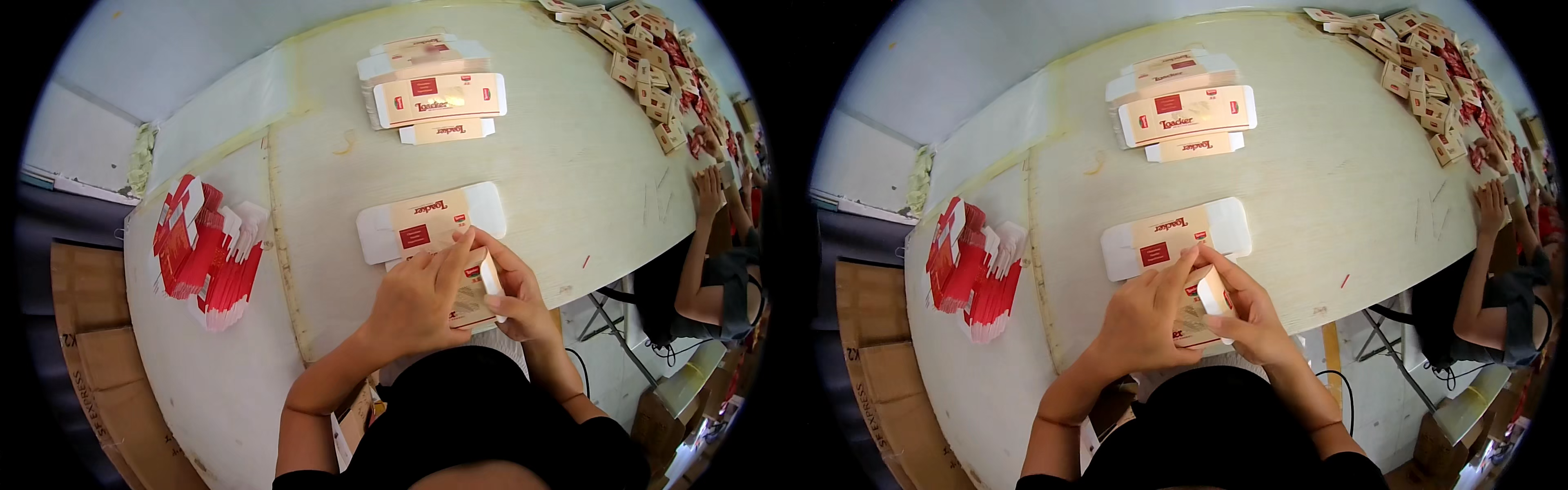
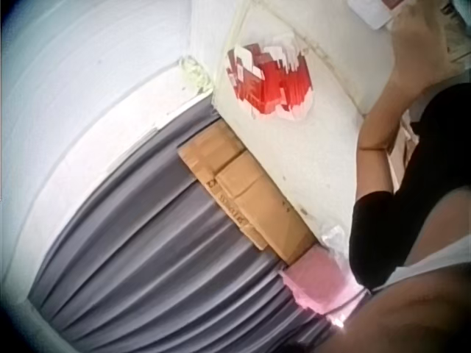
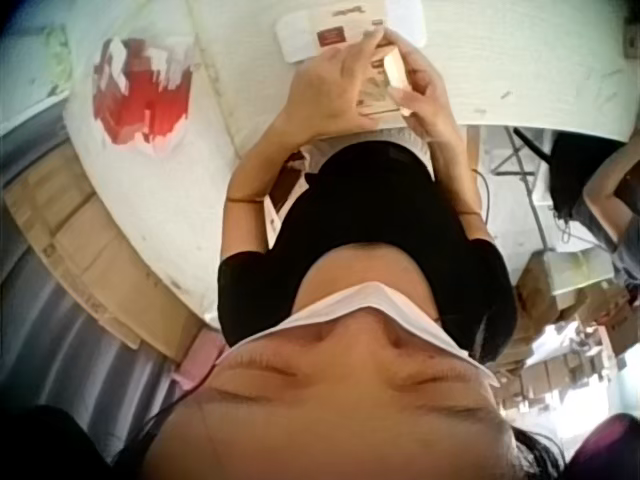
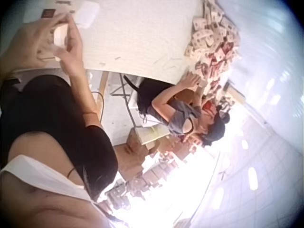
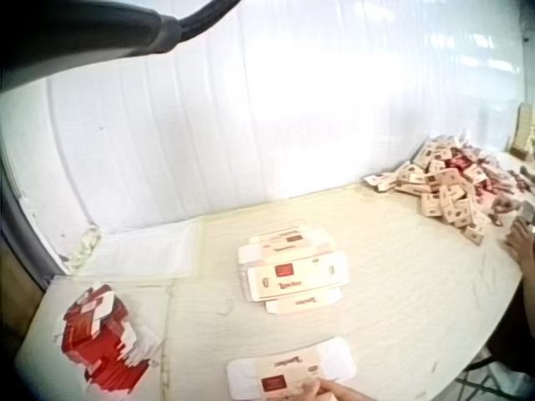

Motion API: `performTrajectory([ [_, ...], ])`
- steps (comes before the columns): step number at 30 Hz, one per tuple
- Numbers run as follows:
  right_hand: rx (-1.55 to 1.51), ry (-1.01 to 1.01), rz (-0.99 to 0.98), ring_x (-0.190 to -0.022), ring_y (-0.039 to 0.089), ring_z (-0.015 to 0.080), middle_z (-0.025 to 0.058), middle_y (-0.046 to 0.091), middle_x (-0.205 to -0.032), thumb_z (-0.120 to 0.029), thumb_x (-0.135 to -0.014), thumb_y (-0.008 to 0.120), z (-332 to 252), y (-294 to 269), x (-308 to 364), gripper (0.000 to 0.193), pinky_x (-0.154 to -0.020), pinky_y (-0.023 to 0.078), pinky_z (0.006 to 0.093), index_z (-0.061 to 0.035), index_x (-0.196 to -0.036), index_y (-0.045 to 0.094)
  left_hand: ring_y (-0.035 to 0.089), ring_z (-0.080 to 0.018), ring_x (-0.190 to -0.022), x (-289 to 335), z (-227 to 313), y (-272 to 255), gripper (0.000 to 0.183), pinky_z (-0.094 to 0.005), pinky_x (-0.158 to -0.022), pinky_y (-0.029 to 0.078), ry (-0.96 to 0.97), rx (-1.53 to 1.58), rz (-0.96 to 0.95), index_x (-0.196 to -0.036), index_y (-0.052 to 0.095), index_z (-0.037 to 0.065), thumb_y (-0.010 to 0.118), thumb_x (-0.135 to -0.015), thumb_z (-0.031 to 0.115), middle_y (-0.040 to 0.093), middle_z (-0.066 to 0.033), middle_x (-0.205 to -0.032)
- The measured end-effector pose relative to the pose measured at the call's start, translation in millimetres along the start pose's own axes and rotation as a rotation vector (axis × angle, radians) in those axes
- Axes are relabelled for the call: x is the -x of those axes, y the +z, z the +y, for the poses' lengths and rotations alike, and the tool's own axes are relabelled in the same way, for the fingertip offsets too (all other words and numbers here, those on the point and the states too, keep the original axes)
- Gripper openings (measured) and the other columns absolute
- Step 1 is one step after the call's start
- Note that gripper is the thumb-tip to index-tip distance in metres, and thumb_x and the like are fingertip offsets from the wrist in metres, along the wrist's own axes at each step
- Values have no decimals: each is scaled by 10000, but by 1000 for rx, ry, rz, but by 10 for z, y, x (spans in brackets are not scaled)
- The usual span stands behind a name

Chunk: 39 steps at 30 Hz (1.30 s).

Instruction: The person assembles cardboard boxes by hand, folding the flaps and interlocking the tabs of individual flat pieces taken from a stack on a table.

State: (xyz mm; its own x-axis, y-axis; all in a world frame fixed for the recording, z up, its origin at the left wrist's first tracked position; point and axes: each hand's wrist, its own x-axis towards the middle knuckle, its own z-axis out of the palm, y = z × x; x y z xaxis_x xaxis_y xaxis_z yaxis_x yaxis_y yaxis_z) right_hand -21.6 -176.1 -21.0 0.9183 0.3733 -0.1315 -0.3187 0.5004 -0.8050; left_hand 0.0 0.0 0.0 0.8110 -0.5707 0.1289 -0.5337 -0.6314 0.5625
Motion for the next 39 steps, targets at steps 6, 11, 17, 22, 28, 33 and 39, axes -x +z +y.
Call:
performTrajectory([
  [6, 397, -37, -88, -1434, 171, 261, 172, 208, -1539, -39, -842, 436, -141, -94, 15, 702, -1152, 118, 357, 21, -1483, 156, 572, -275, -778, -17, -44, 49, 1019, -357, -661, 482, 108, 56, 89, -1379, 360, -49, 752, -495, 274, 609, -140, -982],
  [11, 485, -5, -124, -1447, 119, 267, 173, 159, -1555, -64, -853, 408, -288, -71, 66, 697, -1155, 89, 354, 30, -1484, 126, 573, -278, -768, -25, -36, 49, 1018, -350, -664, 482, 114, 73, 65, -1380, 361, -46, 753, -497, 277, 609, -143, -992],
  [17, 557, -31, -147, -1444, 133, 287, 187, 144, -1555, -69, -851, 410, -283, -50, 52, 706, -1154, 104, 356, 29, -1486, 119, 599, -271, -801, -17, 6, 47, 982, -354, -678, 500, 83, 62, 100, -1360, 378, -42, 757, -511, 277, 614, -148, -1003],
  [22, 762, -172, -191, -1426, 188, 331, 220, 207, -1525, -43, -799, 478, -220, -39, 28, 757, -1145, 152, 374, 29, -1479, 152, 617, -267, -805, -9, 13, 116, 909, -349, -661, 512, 55, 24, 123, -1312, 412, -43, 754, -527, 263, 616, -142, -1004],
  [28, 825, -240, -179, -1374, 287, 354, 237, 289, -1479, -36, -762, 524, -139, -98, -41, 783, -1123, 217, 390, 18, -1471, 195, 616, -265, -830, -33, 24, 170, 879, -349, -675, 516, 35, 23, 133, -1300, 417, -35, 748, -534, 243, 599, -156, -1050],
  [33, 510, -196, -97, -1339, 349, 320, 209, 328, -1464, -109, -761, 596, -122, -60, -61, 797, -1108, 245, 396, -1, -1466, 241, 606, -313, -955, -90, 54, 82, 930, -377, -752, 519, -11, 98, 101, -1333, 370, -2, 778, -540, 261, 575, -176, -1120],
  [39, 522, -294, 39, -1289, 436, 298, 180, 371, -1454, -143, -758, 671, -68, -152, 94, 782, -1061, 338, 402, -4, -1441, 317, 574, -338, -1021, -45, 17, 9, 1006, -402, -795, 505, -122, 160, 106, -1389, 282, 8, 793, -558, 254, 555, -179, -1131],
])
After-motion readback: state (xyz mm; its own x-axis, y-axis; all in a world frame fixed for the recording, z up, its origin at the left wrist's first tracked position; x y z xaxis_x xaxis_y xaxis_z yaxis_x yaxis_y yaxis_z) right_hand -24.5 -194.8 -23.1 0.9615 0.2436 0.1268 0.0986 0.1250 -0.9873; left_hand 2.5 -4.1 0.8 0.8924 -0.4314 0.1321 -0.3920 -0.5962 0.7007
